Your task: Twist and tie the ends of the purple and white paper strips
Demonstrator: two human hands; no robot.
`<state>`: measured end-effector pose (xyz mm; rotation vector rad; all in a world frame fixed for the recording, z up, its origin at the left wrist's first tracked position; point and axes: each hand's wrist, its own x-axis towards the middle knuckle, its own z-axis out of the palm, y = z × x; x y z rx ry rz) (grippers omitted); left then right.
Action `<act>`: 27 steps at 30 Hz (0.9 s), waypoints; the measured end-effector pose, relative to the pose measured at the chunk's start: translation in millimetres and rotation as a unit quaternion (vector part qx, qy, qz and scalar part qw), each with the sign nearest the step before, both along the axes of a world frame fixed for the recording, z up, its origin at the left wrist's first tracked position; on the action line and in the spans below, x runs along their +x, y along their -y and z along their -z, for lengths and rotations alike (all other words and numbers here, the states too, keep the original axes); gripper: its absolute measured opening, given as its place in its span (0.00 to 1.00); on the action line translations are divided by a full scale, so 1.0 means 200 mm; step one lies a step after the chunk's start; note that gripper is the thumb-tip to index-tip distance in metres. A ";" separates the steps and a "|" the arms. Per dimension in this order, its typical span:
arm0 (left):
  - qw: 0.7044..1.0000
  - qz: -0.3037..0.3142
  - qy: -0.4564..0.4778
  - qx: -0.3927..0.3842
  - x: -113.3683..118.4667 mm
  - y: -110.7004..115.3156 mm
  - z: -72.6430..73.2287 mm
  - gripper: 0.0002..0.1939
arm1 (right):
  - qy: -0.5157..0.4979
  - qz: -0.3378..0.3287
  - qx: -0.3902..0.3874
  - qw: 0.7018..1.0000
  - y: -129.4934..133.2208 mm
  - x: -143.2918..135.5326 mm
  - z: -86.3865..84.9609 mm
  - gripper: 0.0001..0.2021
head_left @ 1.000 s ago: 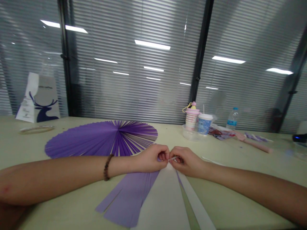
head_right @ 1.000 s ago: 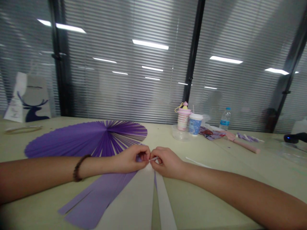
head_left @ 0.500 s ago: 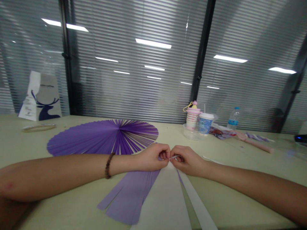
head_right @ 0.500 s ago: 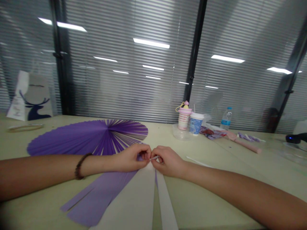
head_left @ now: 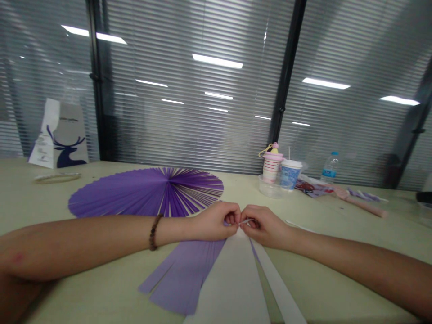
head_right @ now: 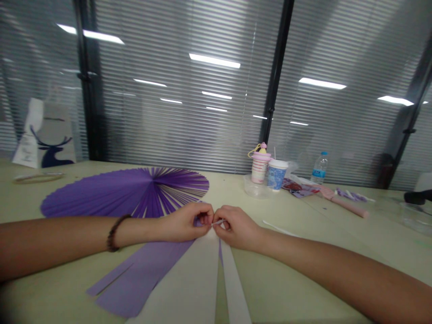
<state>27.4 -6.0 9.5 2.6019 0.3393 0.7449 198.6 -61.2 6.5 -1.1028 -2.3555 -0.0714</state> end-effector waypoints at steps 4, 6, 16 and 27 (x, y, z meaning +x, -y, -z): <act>1.000 0.000 0.003 0.008 -0.01 0.00 0.00 0.05 | -0.001 -0.002 0.000 1.000 0.00 0.00 0.00 0.04; 1.000 0.000 0.003 0.008 -0.01 0.00 0.00 0.05 | -0.001 -0.002 0.002 1.000 0.00 -0.01 0.01 0.04; 1.000 -0.010 -0.002 0.021 -0.01 0.00 0.00 0.04 | 0.000 -0.001 0.001 1.000 0.00 -0.01 0.00 0.04; 1.000 -0.005 -0.002 0.017 -0.01 0.00 0.00 0.05 | -0.004 -0.005 0.000 1.000 0.00 -0.01 0.00 0.04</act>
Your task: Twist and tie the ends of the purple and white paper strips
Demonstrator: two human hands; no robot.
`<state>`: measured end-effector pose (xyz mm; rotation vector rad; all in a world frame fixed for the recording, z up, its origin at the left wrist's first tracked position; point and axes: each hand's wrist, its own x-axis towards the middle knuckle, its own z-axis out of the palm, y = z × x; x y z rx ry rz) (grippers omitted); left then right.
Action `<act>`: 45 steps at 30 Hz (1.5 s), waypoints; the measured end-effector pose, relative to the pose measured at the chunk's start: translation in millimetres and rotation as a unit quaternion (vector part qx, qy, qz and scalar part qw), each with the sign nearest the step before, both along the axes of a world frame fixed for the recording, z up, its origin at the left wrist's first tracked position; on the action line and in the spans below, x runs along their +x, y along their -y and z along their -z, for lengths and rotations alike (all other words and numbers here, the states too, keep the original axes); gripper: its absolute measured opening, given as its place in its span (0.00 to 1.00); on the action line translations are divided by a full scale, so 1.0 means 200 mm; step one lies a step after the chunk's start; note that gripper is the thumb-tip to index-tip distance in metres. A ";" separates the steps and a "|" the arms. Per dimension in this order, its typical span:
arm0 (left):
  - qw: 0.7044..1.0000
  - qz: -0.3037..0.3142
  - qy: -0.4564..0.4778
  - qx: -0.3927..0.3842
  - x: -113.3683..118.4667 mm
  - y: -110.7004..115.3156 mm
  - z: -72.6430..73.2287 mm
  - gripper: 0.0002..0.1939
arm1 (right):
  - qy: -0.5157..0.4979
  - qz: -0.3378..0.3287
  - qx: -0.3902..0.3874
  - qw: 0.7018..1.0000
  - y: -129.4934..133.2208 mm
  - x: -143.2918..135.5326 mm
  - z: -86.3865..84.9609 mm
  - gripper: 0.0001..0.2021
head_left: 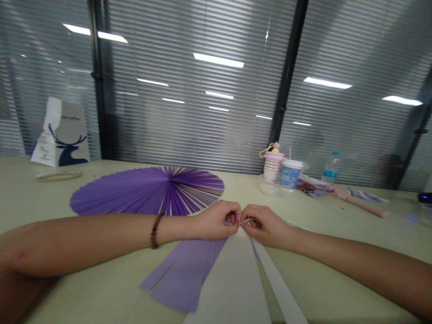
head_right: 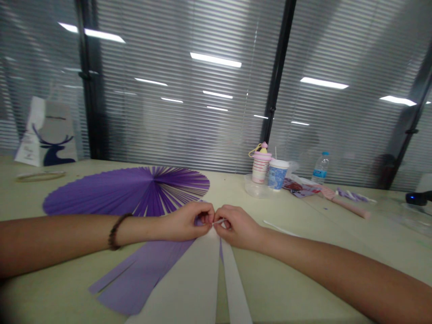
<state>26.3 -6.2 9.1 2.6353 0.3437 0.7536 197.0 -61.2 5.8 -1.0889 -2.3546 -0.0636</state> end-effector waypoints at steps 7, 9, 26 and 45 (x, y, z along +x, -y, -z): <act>1.000 0.001 0.003 -0.002 0.00 0.00 0.00 0.05 | 0.001 0.000 -0.006 1.000 0.00 0.00 0.00 0.04; 1.000 0.001 0.002 -0.003 0.00 0.00 0.00 0.04 | 0.001 0.001 -0.005 1.000 0.00 0.00 0.00 0.04; 1.000 0.001 0.007 0.005 -0.02 0.00 0.01 0.05 | 0.005 -0.003 -0.008 1.000 -0.01 -0.02 0.00 0.04; 1.000 -0.011 0.012 0.025 -0.10 -0.04 0.07 0.06 | 0.019 0.011 -0.008 1.000 -0.03 -0.10 0.04 0.05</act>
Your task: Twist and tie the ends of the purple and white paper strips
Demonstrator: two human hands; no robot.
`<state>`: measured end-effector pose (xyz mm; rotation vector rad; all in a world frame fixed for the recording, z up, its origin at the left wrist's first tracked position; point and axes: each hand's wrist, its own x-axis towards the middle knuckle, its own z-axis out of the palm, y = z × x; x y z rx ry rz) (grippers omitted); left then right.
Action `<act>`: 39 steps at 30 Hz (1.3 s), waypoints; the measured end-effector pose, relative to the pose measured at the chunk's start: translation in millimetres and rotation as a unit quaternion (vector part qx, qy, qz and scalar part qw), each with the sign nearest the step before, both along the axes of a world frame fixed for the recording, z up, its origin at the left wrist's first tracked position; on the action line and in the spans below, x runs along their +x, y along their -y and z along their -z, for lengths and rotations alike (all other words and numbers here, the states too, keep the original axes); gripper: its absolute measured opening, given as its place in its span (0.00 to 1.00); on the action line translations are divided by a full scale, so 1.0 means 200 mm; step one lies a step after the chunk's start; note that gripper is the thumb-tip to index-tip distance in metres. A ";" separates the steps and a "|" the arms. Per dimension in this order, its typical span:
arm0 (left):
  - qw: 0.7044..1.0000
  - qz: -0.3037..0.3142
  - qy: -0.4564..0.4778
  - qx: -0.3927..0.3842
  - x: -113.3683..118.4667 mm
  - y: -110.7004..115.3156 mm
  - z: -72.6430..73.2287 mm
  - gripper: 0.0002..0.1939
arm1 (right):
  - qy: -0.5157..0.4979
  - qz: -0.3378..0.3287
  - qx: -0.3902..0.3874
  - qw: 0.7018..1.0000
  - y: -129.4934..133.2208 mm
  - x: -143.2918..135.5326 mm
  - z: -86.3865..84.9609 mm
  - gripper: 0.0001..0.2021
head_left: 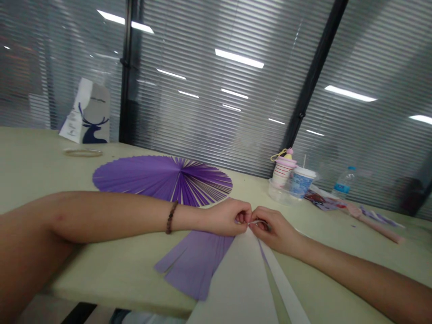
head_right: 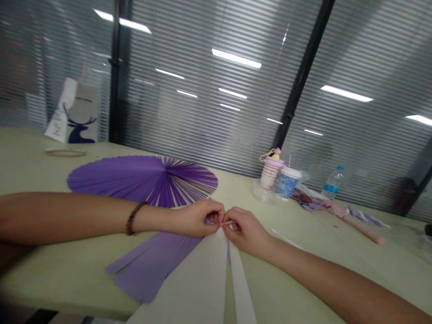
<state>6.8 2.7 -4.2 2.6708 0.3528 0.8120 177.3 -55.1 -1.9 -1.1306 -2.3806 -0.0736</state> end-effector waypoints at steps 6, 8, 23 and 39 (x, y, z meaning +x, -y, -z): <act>1.000 0.009 -0.001 -0.015 0.05 0.03 -0.04 0.05 | -0.003 -0.016 0.000 1.000 0.02 0.05 -0.03 0.05; 1.000 0.013 -0.004 -0.015 0.08 0.04 -0.06 0.04 | -0.010 -0.015 0.003 1.000 0.02 0.08 -0.04 0.05; 1.000 0.009 -0.008 -0.016 0.09 0.05 -0.07 0.04 | -0.015 -0.011 0.008 1.000 0.03 0.10 -0.04 0.04; 1.000 0.012 -0.004 -0.012 0.08 0.04 -0.06 0.05 | -0.012 -0.011 0.003 1.000 0.03 0.09 -0.04 0.04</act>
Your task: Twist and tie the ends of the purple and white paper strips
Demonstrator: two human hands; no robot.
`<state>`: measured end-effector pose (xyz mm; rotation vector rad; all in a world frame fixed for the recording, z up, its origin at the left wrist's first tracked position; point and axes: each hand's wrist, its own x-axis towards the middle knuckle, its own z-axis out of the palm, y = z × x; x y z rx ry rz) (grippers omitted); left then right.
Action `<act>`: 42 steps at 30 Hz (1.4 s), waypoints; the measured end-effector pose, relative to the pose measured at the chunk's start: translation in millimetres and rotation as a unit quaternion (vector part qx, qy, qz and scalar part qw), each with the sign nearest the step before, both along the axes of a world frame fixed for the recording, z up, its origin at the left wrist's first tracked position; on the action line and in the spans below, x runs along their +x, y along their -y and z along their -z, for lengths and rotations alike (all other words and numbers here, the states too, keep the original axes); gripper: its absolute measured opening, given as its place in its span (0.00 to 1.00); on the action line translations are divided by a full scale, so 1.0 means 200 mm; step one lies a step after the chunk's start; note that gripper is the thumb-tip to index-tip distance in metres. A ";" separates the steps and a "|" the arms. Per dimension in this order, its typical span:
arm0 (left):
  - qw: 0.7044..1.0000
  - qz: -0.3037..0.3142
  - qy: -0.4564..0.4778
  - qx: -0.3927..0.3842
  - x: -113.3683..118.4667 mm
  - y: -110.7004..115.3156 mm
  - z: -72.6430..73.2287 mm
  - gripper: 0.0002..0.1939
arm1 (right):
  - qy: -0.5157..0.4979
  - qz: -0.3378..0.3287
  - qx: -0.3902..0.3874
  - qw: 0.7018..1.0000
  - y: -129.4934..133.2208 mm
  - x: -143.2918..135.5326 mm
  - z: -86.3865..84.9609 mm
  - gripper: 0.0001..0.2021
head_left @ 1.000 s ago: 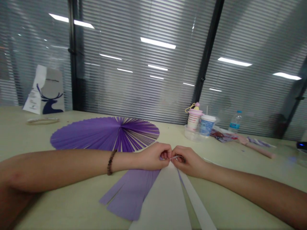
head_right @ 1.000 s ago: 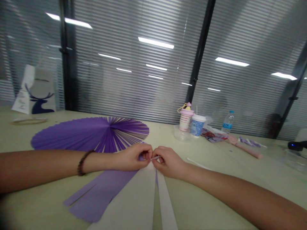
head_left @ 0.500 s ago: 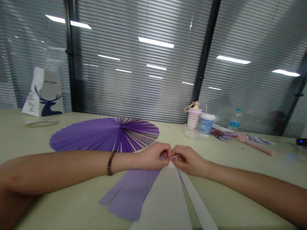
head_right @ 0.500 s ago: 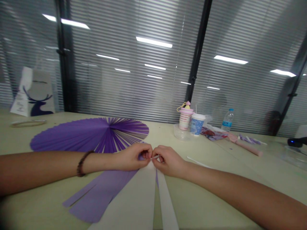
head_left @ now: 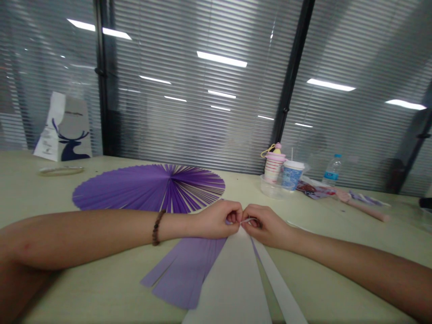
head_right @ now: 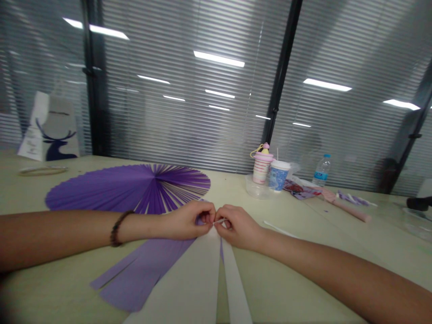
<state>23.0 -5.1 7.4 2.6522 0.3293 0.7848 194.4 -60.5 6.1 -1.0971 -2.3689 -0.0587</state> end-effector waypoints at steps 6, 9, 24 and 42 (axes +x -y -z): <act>1.000 0.000 -0.006 -0.002 -0.01 0.00 0.00 0.05 | 0.000 -0.003 -0.003 1.000 0.00 -0.01 0.01 0.04; 1.000 -0.004 -0.005 0.001 -0.01 0.00 0.00 0.05 | 0.000 -0.003 -0.004 1.000 0.00 -0.01 0.00 0.04; 1.000 0.001 -0.001 0.000 -0.03 -0.01 0.02 0.06 | 0.010 -0.005 -0.008 1.000 -0.02 -0.03 0.01 0.04; 1.000 -0.005 0.008 0.021 -0.18 -0.08 0.12 0.04 | 0.022 0.015 -0.041 0.999 -0.04 -0.18 0.08 0.04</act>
